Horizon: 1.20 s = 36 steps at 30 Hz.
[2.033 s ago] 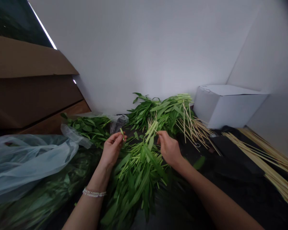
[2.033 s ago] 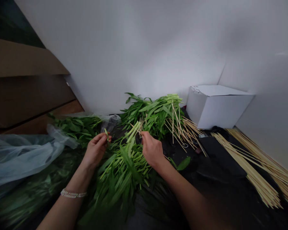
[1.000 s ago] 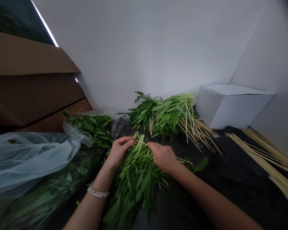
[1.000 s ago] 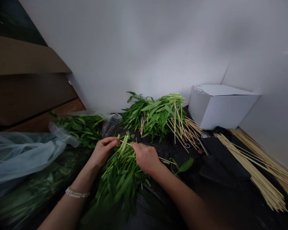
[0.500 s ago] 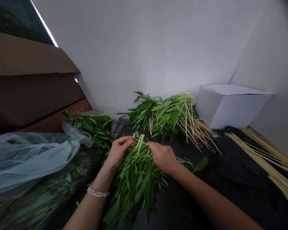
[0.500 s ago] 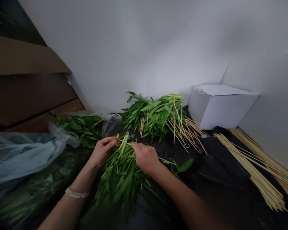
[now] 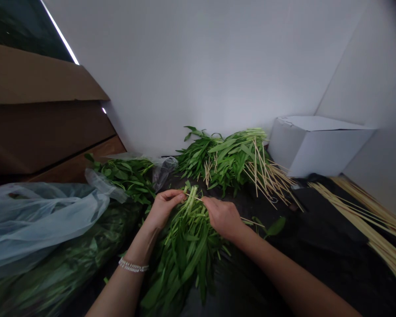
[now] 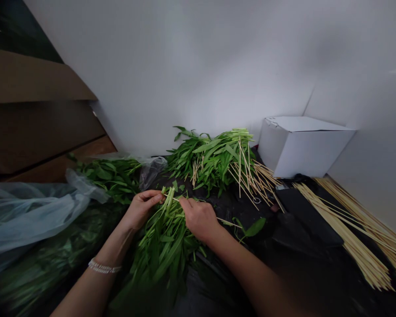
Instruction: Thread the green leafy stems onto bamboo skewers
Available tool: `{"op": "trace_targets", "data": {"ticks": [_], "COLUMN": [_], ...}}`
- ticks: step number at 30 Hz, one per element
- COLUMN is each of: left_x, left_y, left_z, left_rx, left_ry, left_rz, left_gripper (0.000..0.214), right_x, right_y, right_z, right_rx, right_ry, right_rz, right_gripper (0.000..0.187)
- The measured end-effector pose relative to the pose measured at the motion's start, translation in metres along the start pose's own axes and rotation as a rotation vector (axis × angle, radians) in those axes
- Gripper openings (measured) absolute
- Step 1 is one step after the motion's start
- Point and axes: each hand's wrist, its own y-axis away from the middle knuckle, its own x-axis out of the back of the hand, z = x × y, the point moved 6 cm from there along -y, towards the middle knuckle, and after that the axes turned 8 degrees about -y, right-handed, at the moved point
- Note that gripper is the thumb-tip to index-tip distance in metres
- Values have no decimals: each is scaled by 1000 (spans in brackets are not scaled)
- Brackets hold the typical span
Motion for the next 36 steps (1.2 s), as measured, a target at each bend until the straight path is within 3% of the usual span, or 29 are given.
{"op": "trace_targets", "data": {"ticks": [8,13,16,20,22,26,28,31,36], "left_x": [-5,-5,4,19,16,9,12,19,20], "left_y": [2,2,-1,-5,-4,7,13,18,23], "left_z": [-4,5,12,13,12,7,6,3,-5], "left_rx": [65,-24,-107,-107,-67,51,76,112,144], "left_ry": [-52,-167,-189,-266,-357,-573,-668,-761,-771], "left_rz": [-38,-47,18,116,-3,-404,-547,-671,-769], "left_gripper": [31,37,43,38,37,44,45,38,26], "right_x": [-4,0,14,35,42,47,46,43,39], "right_y": [1,0,-3,-4,-3,-2,-3,-4,-3], "right_z": [-1,4,17,42,51,58,57,54,52], "right_rx": [8,-11,-118,-306,-374,-440,-431,-381,-336], "right_ry": [22,18,-14,-146,-198,-229,-230,-248,-262], "right_rz": [-4,28,108,250,298,319,312,305,314], "right_gripper": [32,32,29,28,28,29,28,26,25]}}
